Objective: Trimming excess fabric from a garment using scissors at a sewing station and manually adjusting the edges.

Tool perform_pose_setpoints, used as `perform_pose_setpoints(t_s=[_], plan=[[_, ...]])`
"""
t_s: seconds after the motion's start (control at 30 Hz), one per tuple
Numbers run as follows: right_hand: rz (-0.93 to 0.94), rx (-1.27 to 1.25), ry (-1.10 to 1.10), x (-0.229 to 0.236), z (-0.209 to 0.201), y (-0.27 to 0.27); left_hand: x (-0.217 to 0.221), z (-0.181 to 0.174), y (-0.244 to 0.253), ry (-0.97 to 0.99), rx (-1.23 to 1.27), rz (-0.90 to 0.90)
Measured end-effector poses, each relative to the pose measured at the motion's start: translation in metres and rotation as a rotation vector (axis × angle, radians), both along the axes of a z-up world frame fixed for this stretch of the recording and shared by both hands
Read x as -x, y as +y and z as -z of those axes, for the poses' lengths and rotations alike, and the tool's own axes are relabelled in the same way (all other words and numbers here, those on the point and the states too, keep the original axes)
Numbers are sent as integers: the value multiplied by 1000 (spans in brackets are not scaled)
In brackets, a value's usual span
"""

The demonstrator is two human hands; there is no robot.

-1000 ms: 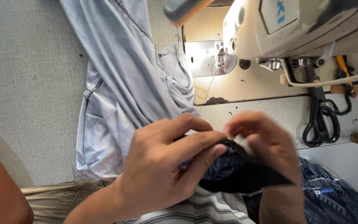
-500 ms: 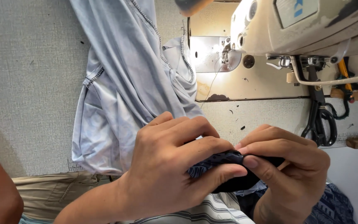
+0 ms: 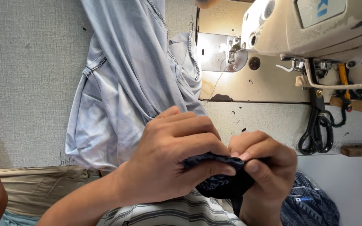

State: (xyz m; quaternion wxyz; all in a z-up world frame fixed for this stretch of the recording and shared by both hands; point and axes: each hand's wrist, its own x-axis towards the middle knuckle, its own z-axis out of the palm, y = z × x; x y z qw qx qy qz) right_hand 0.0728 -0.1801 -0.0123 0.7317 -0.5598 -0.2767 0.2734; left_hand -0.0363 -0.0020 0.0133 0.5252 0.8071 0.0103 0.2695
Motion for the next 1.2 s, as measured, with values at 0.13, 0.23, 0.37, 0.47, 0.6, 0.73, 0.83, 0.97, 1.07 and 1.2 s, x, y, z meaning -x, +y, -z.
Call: perform_pose_setpoints(t_s=[0.13, 0.23, 0.37, 0.47, 0.6, 0.73, 0.83, 0.97, 1.07, 1.2], plan=[[66, 105, -446, -2, 3, -5, 6, -10, 3, 79, 86, 10], [77, 114, -512, 2, 0, -4, 7, -13, -1, 70, 43, -83], [-17, 87, -312, 3, -19, 3, 11, -8, 3, 36, -98, -21], [-260, 170, -42, -7, -29, -4, 13, -6, 4, 39, -244, 88], [-345, 423, -73, -16, -32, -11, 13, -8, 0, 85, -330, 124], [-495, 555, -121, -31, -37, -13, 16, -11, -10, 82, -375, 14], [-547, 572, -115, -37, -42, -11, 17, -13, -18, 78, -352, -64], [-578, 575, -32, -37, -48, -5, 19, -14, -25, 115, -316, -126], [-566, 610, -79, -37, -46, -5, 21, -15, -29, 166, -242, -101], [-613, 596, 85, -41, -48, -3, 19, -16, -36, 142, -212, -128]])
